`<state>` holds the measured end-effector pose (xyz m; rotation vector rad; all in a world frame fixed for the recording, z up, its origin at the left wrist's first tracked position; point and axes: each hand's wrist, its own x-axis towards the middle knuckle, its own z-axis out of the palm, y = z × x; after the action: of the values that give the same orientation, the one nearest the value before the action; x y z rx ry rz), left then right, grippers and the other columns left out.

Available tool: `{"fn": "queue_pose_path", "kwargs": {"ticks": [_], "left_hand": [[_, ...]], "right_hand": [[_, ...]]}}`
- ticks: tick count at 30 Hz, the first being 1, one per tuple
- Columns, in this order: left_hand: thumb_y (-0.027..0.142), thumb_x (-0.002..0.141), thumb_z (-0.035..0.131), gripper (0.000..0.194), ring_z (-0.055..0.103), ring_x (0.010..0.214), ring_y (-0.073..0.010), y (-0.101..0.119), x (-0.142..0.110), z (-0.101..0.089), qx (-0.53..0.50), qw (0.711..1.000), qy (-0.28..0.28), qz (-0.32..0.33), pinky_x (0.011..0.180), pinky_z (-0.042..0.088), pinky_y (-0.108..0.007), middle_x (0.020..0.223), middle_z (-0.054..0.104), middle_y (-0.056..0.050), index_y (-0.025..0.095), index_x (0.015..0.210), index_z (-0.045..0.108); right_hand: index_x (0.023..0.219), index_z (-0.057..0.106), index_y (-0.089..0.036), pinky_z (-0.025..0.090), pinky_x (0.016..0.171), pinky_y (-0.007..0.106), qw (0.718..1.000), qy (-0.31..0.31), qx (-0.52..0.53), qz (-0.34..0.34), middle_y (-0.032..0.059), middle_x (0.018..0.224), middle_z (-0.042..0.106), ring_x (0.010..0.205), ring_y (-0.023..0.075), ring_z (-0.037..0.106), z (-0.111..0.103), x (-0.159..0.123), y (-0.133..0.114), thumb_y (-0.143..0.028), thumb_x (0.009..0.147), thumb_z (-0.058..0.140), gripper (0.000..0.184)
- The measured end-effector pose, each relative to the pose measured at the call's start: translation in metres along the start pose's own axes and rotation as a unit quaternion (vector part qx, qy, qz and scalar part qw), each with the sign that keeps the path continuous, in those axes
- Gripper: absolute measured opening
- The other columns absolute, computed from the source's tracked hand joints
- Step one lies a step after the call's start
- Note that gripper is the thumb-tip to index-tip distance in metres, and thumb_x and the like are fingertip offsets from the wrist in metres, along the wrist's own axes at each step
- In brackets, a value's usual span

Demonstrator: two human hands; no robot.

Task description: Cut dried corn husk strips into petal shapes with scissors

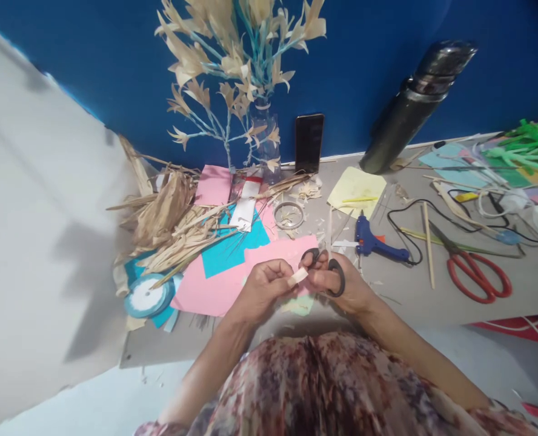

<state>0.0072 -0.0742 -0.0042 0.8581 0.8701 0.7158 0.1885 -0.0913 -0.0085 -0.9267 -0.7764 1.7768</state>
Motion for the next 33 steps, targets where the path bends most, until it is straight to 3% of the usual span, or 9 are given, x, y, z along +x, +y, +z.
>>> {"fn": "queue_pose_path", "kwargs": {"ticks": [3,6,11,15,19,24,27,29,33], "left_hand": [[0.037,0.068,0.08,0.033,0.044,0.051,-0.0072,0.002,0.001,0.005,0.056,0.998,0.015,0.005,0.052,0.029,-0.021,0.056,0.055,0.001,0.013,0.062,0.057],[0.038,0.066,0.081,0.034,0.048,0.054,-0.0089,0.003,-0.001,0.006,0.064,0.998,-0.003,-0.002,0.054,0.033,-0.022,0.06,0.06,-0.001,0.013,0.063,0.059],[0.042,0.065,0.08,0.037,0.046,0.05,-0.009,0.004,-0.004,0.003,-0.009,0.999,-0.041,-0.012,0.052,0.032,-0.023,0.06,0.062,-0.003,0.015,0.064,0.055],[0.032,0.067,0.079,0.03,0.043,0.052,-0.0074,0.01,-0.005,0.006,0.097,0.995,0.003,0.001,0.051,0.03,-0.02,0.059,0.056,0.001,0.014,0.062,0.056],[0.028,0.067,0.076,0.023,0.036,0.05,-0.006,0.015,-0.006,0.01,0.171,0.985,0.003,-0.002,0.049,0.026,-0.02,0.054,0.048,0.004,0.014,0.062,0.059],[0.031,0.066,0.078,0.025,0.038,0.049,-0.0061,0.016,-0.008,0.006,0.152,0.987,-0.046,-0.009,0.049,0.026,-0.02,0.053,0.052,0.003,0.013,0.062,0.06],[0.033,0.065,0.079,0.028,0.04,0.046,-0.0066,0.013,-0.006,0.002,0.108,0.993,-0.048,-0.016,0.047,0.027,-0.02,0.053,0.056,0.001,0.013,0.063,0.06],[0.033,0.065,0.079,0.029,0.043,0.046,-0.0071,0.011,-0.004,0.002,0.089,0.995,-0.032,-0.012,0.048,0.028,-0.021,0.055,0.059,-0.001,0.013,0.061,0.059],[0.027,0.066,0.078,0.027,0.04,0.048,-0.0061,0.008,-0.001,0.007,0.09,0.996,0.019,0.004,0.05,0.028,-0.02,0.052,0.052,0.003,0.013,0.058,0.056]], "right_hand": [[0.078,0.061,-0.017,0.037,0.053,0.023,0.999,0.019,-0.043,0.02,-0.0029,0.062,0.054,0.056,0.0121,0.048,0.008,0.0,0.003,-0.031,0.059,0.082,0.032],[0.073,0.059,-0.018,0.037,0.051,0.023,0.998,0.003,0.047,0.049,-0.0038,0.06,0.051,0.054,0.011,0.046,0.01,0.001,0.007,-0.029,0.057,0.08,0.028],[0.075,0.059,-0.018,0.028,0.047,0.02,0.984,-0.045,0.162,0.061,-0.0082,0.058,0.04,0.045,0.0047,0.026,-0.002,0.001,0.007,-0.027,0.063,0.079,0.025],[0.08,0.062,-0.017,0.034,0.053,0.023,0.999,-0.038,0.038,0.005,-0.0008,0.071,0.057,0.055,0.0092,0.043,-0.002,-0.002,0.001,-0.035,0.066,0.08,0.029],[0.074,0.062,-0.016,0.03,0.05,0.021,0.997,-0.012,-0.063,0.045,-0.0029,0.062,0.056,0.054,0.0097,0.043,0.004,-0.002,-0.001,-0.026,0.059,0.082,0.027],[0.069,0.06,-0.014,0.024,0.046,0.019,0.989,-0.084,0.082,0.088,-0.0054,0.056,0.047,0.047,0.0055,0.034,0.001,0.001,0.006,-0.024,0.059,0.077,0.022],[0.071,0.058,-0.016,0.02,0.044,0.016,0.974,-0.087,0.179,0.109,-0.0088,0.056,0.039,0.044,0.0025,0.023,-0.006,0.003,0.007,-0.024,0.062,0.079,0.024],[0.076,0.06,-0.016,0.023,0.045,0.016,0.979,-0.07,0.176,0.077,-0.0073,0.06,0.045,0.045,0.0024,0.025,-0.008,0.002,0.005,-0.028,0.065,0.08,0.026],[0.082,0.063,-0.016,0.031,0.048,0.019,1.0,-0.007,0.027,0.002,-0.0025,0.066,0.056,0.051,0.0069,0.04,-0.004,-0.002,0.005,-0.029,0.064,0.082,0.029]]}}
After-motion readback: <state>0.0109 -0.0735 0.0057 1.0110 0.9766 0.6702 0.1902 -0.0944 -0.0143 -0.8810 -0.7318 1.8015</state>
